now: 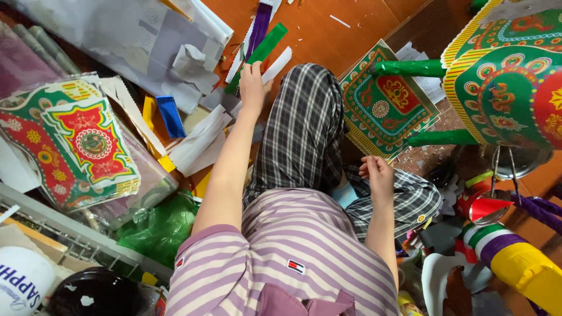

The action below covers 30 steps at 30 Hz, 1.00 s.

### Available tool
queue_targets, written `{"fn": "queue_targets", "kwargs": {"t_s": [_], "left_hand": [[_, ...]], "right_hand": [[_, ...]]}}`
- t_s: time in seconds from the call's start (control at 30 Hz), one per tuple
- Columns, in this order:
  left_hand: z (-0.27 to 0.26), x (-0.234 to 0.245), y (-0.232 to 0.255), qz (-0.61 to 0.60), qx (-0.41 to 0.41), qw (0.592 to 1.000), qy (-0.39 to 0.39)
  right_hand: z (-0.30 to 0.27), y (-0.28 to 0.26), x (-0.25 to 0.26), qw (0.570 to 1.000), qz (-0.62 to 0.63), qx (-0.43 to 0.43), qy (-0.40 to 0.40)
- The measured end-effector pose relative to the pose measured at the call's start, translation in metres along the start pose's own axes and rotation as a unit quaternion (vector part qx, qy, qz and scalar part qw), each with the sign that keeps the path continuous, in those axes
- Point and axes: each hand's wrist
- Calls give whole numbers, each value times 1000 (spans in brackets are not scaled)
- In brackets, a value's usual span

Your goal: Decorating a traditional cardboard horse craft with colorful paper strips and glue

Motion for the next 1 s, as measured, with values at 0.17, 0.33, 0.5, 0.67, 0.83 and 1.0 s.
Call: {"fn": "queue_targets", "kwargs": {"t_s": [0.17, 0.33, 0.5, 0.67, 0.83, 1.0], "left_hand": [[24, 2, 13, -54, -44, 996, 59], [62, -29, 35, -66, -98, 990, 76], [72, -53, 29, 32, -130, 988, -71], [85, 5, 53, -180, 9, 980, -88], [88, 35, 57, -280, 88, 949, -117], [82, 6, 52, -183, -50, 978, -88]], "right_hand": [[-5, -8, -5, 1000, -10, -10, -9], [3, 2, -5, 1000, -11, 10, -7], [-9, -31, -11, 999, -33, 16, -7], [-11, -34, -16, 999, -38, -4, -11], [-3, -42, -26, 999, -44, 0, -23], [4, -43, -35, 998, -47, 13, -41]]}}
Point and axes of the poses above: each hand's wrist, its own z-axis towards the middle knuckle, its own x-axis out of the back of the hand, y = z × x
